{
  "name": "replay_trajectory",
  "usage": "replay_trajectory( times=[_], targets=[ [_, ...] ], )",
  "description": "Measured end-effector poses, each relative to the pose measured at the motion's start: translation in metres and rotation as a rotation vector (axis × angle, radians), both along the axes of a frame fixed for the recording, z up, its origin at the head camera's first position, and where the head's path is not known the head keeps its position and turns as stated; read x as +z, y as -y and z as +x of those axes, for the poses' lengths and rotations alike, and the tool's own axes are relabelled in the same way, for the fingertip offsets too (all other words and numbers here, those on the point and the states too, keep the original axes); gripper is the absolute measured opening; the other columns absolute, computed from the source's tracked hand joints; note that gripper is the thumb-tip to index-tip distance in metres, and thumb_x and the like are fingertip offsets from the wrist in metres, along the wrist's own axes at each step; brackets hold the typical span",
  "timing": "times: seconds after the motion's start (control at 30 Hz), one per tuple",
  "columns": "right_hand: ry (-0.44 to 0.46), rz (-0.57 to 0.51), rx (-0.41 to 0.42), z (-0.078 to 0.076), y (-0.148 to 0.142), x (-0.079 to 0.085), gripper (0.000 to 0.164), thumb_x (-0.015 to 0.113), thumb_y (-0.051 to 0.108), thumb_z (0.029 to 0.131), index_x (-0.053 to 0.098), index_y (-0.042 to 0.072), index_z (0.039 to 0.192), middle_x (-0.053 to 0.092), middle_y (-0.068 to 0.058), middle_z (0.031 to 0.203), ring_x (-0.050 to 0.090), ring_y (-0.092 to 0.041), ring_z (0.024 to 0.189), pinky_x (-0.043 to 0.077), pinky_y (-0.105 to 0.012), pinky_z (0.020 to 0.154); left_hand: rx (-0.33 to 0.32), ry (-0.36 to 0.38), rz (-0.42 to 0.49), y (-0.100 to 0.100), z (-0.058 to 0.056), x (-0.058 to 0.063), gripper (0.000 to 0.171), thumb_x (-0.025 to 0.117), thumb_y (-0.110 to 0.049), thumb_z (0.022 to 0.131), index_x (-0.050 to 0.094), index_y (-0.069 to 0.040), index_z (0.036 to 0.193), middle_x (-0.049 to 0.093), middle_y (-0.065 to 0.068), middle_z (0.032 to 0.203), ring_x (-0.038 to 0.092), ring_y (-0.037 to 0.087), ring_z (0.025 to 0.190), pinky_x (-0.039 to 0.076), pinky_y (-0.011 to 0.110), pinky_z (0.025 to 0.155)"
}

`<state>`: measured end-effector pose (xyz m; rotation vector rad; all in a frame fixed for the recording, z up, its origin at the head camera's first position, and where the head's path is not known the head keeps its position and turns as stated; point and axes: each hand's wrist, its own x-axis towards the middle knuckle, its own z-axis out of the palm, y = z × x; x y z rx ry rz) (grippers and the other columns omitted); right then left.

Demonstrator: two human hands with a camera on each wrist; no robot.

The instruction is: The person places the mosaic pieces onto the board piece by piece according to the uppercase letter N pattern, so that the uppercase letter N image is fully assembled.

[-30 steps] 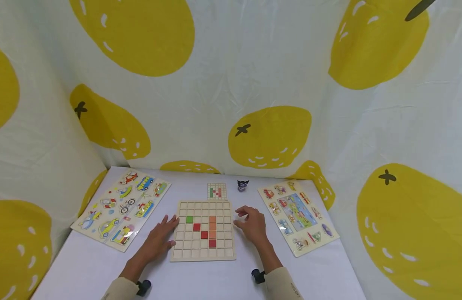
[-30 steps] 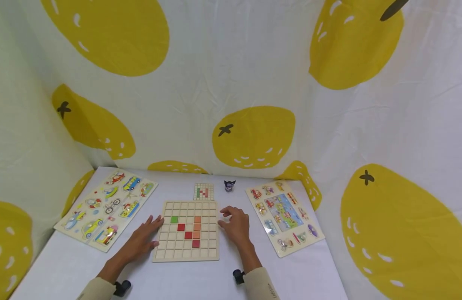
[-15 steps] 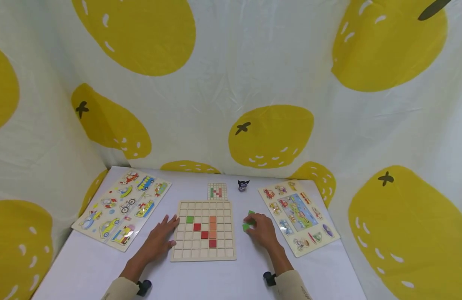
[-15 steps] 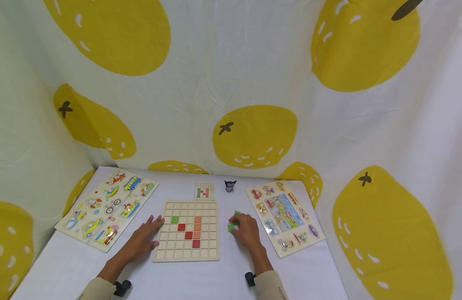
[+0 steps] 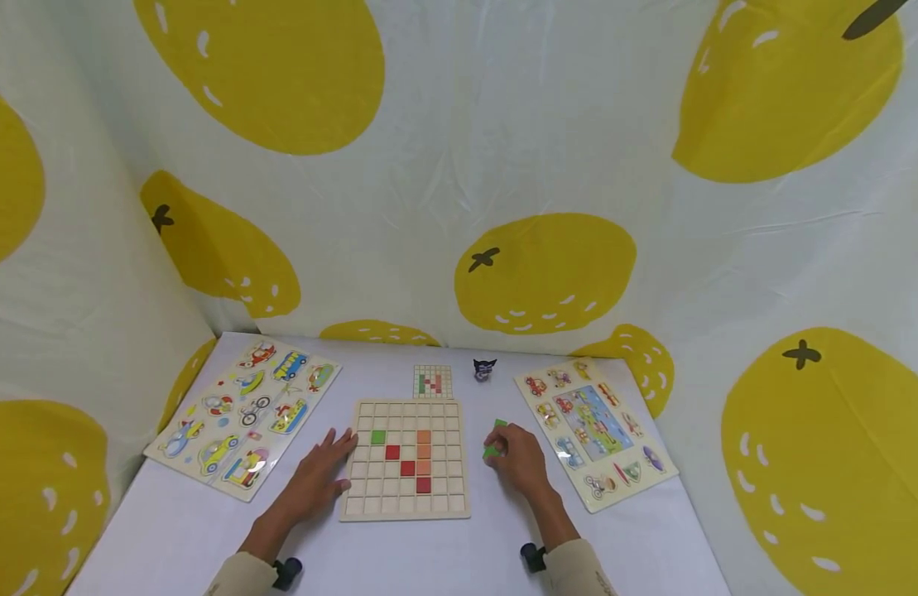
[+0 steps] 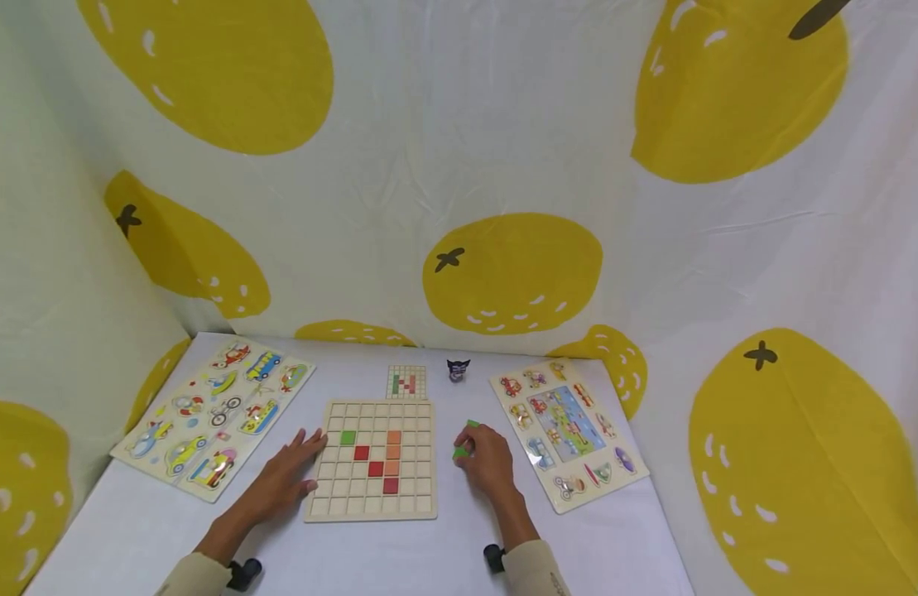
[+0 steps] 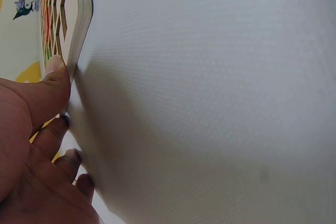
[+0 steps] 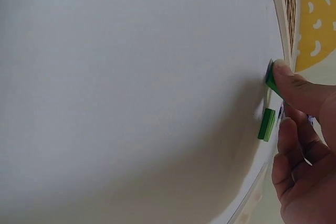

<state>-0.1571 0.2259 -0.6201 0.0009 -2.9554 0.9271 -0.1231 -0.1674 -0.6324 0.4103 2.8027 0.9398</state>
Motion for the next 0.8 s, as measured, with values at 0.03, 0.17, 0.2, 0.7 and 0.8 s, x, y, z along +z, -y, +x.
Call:
replay_trajectory(
  times=[0.03,0.17,0.2,0.7,0.8],
  targets=[
    [-0.008,-0.008,-0.005,0.000,0.001,0.000,0.029,0.094,0.007,0.073,0.075,0.022,0.089,0.062,0.008,0.081,0.053,-0.009,0.074,0.045,-0.026,0.068,0.000,-0.003,-0.001,0.000,0.000,0.000,0.081,0.078,-0.007,0.094,0.039,-0.010,0.165,0.031,0.012,0.175,0.014,0.043,0.165,0.016,0.063,0.134],
    [-0.035,-0.049,-0.031,0.001,0.008,0.002,0.026,0.093,0.008,0.075,0.075,0.022,0.087,0.062,0.010,0.077,0.053,-0.008,0.072,0.043,-0.025,0.067,-0.003,-0.008,-0.003,-0.001,0.002,0.004,0.081,0.078,-0.007,0.094,0.039,-0.009,0.165,0.032,0.012,0.174,0.015,0.044,0.165,0.017,0.063,0.133],
    [-0.043,-0.059,-0.038,0.001,0.011,0.003,0.025,0.093,0.008,0.077,0.075,0.022,0.087,0.062,0.010,0.077,0.053,-0.008,0.072,0.042,-0.025,0.066,-0.003,-0.009,-0.003,-0.001,0.002,0.004,0.081,0.078,-0.007,0.094,0.039,-0.009,0.165,0.032,0.013,0.174,0.015,0.044,0.165,0.017,0.063,0.133],
    [-0.035,-0.213,-0.042,0.010,0.069,0.013,0.016,0.087,0.013,0.086,0.075,0.023,0.093,0.062,0.009,0.077,0.051,-0.009,0.070,0.041,-0.021,0.060,0.013,-0.030,0.009,-0.002,0.003,0.000,0.082,0.079,-0.007,0.092,0.040,-0.009,0.164,0.033,0.013,0.174,0.017,0.044,0.164,0.018,0.064,0.132],
    [-0.015,-0.226,-0.021,0.012,0.084,0.014,0.016,0.087,0.016,0.087,0.075,0.024,0.093,0.063,0.010,0.077,0.052,-0.009,0.070,0.042,-0.021,0.059,0.011,-0.005,0.001,-0.002,0.001,0.000,0.082,0.078,-0.007,0.093,0.039,-0.010,0.165,0.031,0.012,0.175,0.015,0.043,0.165,0.016,0.063,0.134]
  ],
)
